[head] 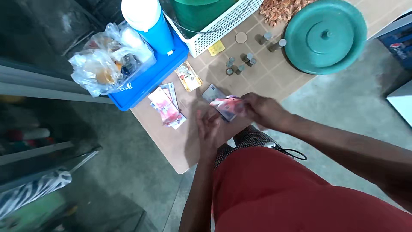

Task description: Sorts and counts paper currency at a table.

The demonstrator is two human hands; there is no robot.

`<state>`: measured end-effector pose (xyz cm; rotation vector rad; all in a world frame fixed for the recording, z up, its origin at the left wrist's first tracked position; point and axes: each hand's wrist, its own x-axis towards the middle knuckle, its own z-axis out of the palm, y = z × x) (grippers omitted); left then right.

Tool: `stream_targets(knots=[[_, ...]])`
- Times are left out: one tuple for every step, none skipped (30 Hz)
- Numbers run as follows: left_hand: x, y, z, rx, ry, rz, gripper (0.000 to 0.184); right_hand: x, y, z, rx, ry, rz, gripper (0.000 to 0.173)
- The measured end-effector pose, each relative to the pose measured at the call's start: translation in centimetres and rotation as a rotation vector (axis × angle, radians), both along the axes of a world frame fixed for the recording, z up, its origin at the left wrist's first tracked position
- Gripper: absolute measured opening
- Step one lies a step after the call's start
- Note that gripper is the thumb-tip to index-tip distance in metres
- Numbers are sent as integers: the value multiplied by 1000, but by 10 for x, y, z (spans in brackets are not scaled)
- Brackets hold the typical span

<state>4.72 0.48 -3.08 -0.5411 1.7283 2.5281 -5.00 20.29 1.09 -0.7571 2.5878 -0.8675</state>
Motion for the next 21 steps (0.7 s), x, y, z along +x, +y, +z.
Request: stream_targets(knots=[[2,-6,-1,-25,-39,26,80,-6,10,-7,103,57,-21,22],[4,-10,-1,-42,-87,50,78,-13,21,-21,212,70,-50,22],[6,-13,0,-59,-133,58,74,-19,29,-38,325,38,-74,23],[8,-14,1,-75,-160,44,71,-26,36,-52,423,-40,-97,26],[9,-13,1,-81,-164,19,69,-34,39,-61,464,-113,-129,29],[9,-11,1,-77,-152,-6,67,-44,40,-61,411,-208,-170,33],[11,-8,1,-64,-135,-30,66,-51,39,-55,280,-306,-203,32],[12,-4,1,-34,-120,-54,67,-53,36,-48,97,-418,-209,28],[10,0,2,3,-107,-73,69,-53,28,-35,-86,-562,-192,23],[6,3,3,44,-94,-91,73,-51,16,-22,-253,-702,-150,21],[0,5,5,92,-72,-105,73,-48,2,-11,-381,-802,-79,24],[-7,8,11,152,-39,-83,65,-43,-13,-2,-449,-854,11,26],[-16,11,18,233,-9,-13,46,-38,-28,4,-479,-849,106,27],[-24,11,27,301,41,50,36,-35,-41,7,-489,-803,198,24],[-31,8,35,320,92,99,37,-33,-52,10,-504,-733,253,20],[-37,3,45,310,132,191,34,-34,-58,12,-532,-672,278,19],[-41,-4,55,291,192,272,34,-36,-59,13,-555,-640,289,18],[-42,-12,63,281,270,340,34,-38,-56,12,-574,-655,272,23],[-42,-18,72,264,339,387,34,-36,-51,9,-612,-736,206,30],[-41,-20,80,244,397,424,35,-30,-46,3,-696,-860,103,37],[-39,-19,84,225,440,436,36,-21,-45,-3,-816,-992,3,41]])
